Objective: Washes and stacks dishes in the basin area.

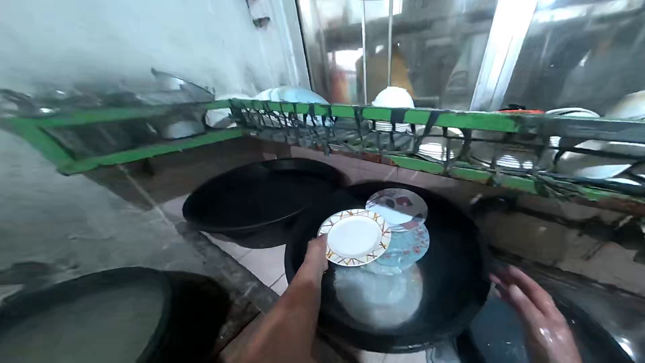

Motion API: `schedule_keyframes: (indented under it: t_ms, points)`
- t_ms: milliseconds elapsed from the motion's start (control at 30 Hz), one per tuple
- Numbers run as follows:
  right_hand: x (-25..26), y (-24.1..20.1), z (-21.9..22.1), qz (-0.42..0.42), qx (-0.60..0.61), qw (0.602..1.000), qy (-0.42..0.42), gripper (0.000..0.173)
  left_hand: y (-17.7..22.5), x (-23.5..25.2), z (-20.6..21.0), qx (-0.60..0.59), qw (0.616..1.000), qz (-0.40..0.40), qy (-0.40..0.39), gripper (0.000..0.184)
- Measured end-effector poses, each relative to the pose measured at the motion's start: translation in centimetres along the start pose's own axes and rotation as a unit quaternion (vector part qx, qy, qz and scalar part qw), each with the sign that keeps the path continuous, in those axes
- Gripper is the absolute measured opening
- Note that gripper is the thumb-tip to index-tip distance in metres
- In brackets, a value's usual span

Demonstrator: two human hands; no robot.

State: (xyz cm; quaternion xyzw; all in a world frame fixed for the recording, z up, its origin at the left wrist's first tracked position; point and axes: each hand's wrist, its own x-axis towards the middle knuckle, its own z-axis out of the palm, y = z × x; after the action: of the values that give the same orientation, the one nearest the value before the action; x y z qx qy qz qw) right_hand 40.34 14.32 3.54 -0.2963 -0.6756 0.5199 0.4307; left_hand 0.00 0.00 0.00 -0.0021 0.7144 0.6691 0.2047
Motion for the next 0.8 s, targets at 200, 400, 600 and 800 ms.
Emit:
schedule_keyframes:
  t_ms: [200,400,600,800]
  points:
    - [8.9,1.5,13.0,0.216,0.012,0.974,0.07,0.062,0.0,3.9,1.6,0.038,0.99,0.048,-0.128,0.052]
    - [11.3,4.9,18.4,0.305,0.092,0.944,0.085,0.058,0.3,5.0,3.5,0.222,0.949,0.101,-0.2,0.051]
    - [11.9,5.4,18.6,0.307,-0.019,0.951,0.012,0.065,1.0,5.8,5.1,0.27,0.927,0.059,-0.254,0.065]
    - [12.7,5.5,17.5,0.3,0.114,0.942,0.098,0.053,2.1,7.2,4.8,0.261,0.934,0.061,-0.235,0.05]
